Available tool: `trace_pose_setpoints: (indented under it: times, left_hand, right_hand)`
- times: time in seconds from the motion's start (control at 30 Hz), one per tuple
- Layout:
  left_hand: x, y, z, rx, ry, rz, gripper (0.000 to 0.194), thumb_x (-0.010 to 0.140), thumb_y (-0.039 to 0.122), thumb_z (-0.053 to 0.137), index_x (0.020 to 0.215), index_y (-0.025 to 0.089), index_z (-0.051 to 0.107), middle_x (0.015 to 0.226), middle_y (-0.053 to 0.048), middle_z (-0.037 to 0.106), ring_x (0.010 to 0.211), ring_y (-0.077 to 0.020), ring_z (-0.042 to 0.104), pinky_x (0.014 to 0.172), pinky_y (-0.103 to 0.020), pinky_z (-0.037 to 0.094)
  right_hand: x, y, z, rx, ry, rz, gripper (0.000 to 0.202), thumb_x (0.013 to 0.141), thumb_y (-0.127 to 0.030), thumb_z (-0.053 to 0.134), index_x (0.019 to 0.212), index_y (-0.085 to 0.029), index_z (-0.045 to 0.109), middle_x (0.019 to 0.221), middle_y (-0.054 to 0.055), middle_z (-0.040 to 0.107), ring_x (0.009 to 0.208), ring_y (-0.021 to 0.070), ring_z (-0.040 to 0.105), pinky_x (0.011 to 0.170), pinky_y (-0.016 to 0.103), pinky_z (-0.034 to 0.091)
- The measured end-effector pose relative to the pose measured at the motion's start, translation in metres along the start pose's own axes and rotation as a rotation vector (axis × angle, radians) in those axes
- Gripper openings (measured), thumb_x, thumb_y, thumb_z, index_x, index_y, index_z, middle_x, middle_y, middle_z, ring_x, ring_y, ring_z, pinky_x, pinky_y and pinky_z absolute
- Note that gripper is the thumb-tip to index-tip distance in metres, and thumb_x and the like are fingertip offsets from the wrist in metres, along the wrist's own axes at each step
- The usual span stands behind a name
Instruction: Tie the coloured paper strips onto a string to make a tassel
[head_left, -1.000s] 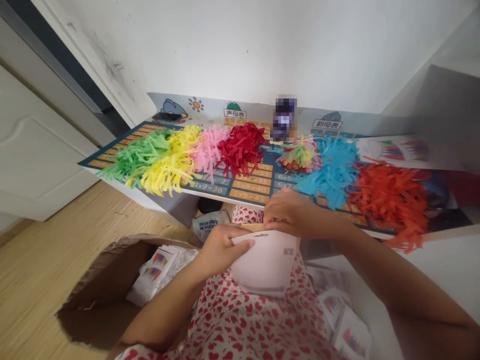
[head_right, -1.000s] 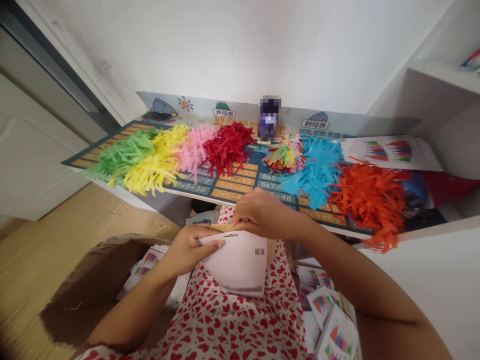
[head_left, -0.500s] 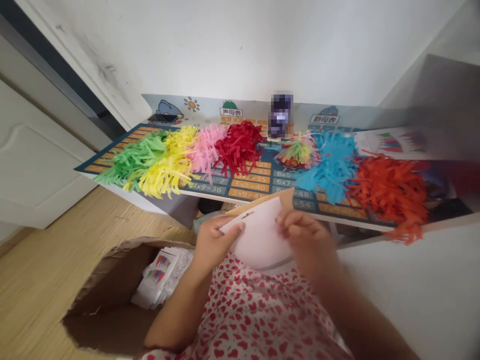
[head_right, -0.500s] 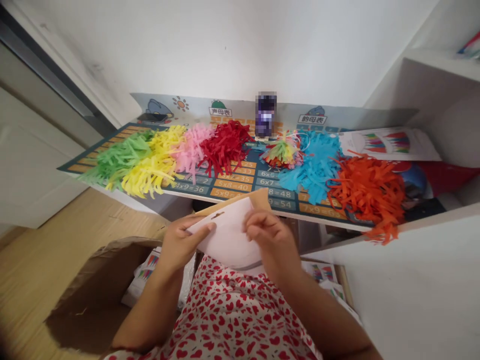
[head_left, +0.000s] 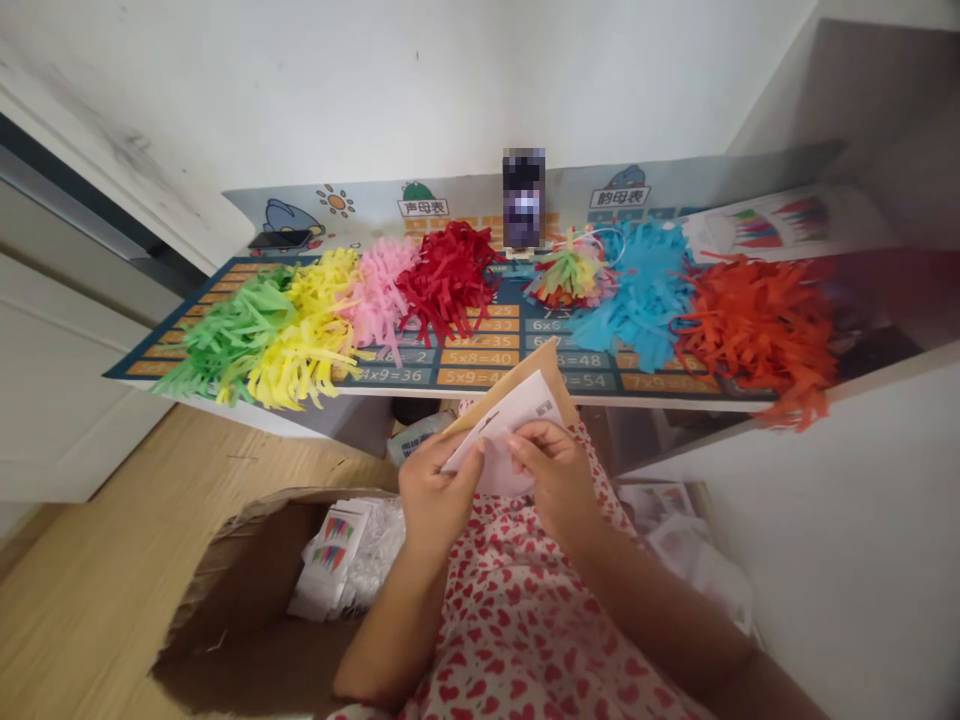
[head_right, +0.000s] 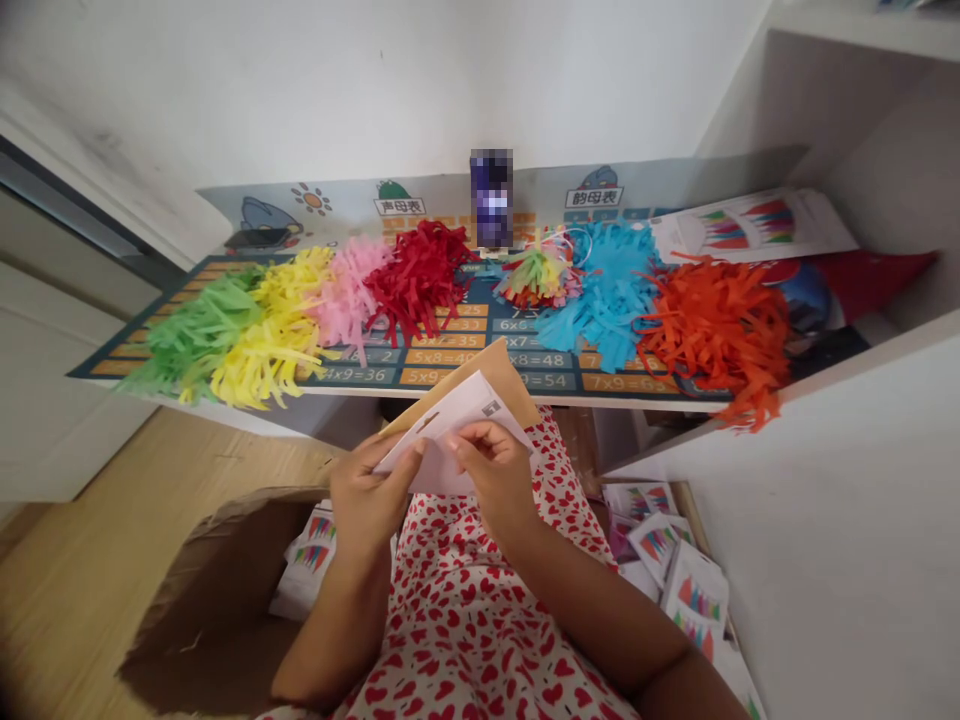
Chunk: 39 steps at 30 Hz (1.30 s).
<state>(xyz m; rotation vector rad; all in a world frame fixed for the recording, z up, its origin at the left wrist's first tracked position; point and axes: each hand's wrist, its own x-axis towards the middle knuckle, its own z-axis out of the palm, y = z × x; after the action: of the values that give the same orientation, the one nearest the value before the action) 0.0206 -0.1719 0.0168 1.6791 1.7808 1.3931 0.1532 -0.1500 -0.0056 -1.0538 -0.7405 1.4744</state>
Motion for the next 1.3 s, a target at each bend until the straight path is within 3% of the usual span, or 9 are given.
trace_pose_setpoints:
  times: [0.7,0.9,1.07,1.13,1.23,1.3]
  left_hand:
    - [-0.007,0.011,0.004,0.025,-0.023,0.045,0.017,0.085,0.024,0.064,0.089,0.024,0.081,0.087,0.000,0.079,0.078,-0.0179,0.072,0.078,-0.028,0.057]
    - [-0.011,0.016,-0.001,0.050,-0.011,0.093,0.018,0.084,0.023,0.064,0.092,0.023,0.080,0.088,-0.002,0.079,0.080,-0.0183,0.072,0.081,-0.028,0.057]
    - [-0.010,0.013,-0.009,0.000,-0.019,0.055,0.016,0.083,0.025,0.065,0.089,0.024,0.081,0.086,-0.002,0.079,0.078,-0.0189,0.072,0.078,-0.029,0.057]
    - [-0.008,0.008,-0.014,-0.043,-0.004,-0.014,0.015,0.081,0.029,0.068,0.085,0.023,0.081,0.085,-0.002,0.078,0.077,-0.0197,0.072,0.075,-0.030,0.057]
    - [-0.002,0.002,-0.021,-0.192,-0.014,-0.173,0.018,0.076,0.036,0.074,0.083,0.021,0.081,0.087,-0.005,0.078,0.075,-0.0214,0.071,0.066,-0.029,0.056]
    - [0.002,-0.002,-0.024,-0.297,-0.037,-0.276,0.024,0.072,0.039,0.077,0.083,0.018,0.081,0.089,-0.007,0.078,0.076,-0.0224,0.071,0.065,-0.028,0.055]
  right_hand:
    - [0.000,0.007,0.002,-0.032,0.108,-0.096,0.027,0.068,-0.034,0.079,0.070,-0.018,0.058,0.060,-0.006,0.057,0.047,0.0059,0.043,0.047,0.019,0.037]
    - [0.003,0.007,-0.002,-0.121,0.069,-0.113,0.034,0.067,-0.039,0.080,0.073,-0.020,0.052,0.057,-0.007,0.054,0.042,0.0070,0.043,0.041,0.020,0.034]
    - [0.011,0.020,-0.034,-0.293,0.144,-0.092,0.040,0.068,-0.046,0.076,0.067,-0.021,0.045,0.049,-0.009,0.046,0.041,0.0080,0.039,0.042,0.021,0.033]
    - [0.012,0.021,-0.055,-0.427,0.269,-0.219,0.036,0.068,-0.045,0.075,0.070,-0.020,0.049,0.058,-0.006,0.050,0.049,0.0097,0.044,0.050,0.023,0.039]
    - [0.012,0.011,-0.088,-0.610,0.425,-0.471,0.040,0.065,-0.045,0.078,0.089,-0.019,0.059,0.088,0.004,0.063,0.077,0.0174,0.058,0.072,0.031,0.048]
    - [0.010,-0.001,-0.108,-0.709,0.272,-0.445,0.042,0.065,-0.043,0.078,0.095,-0.019,0.063,0.098,0.007,0.066,0.088,0.0221,0.061,0.081,0.035,0.048]
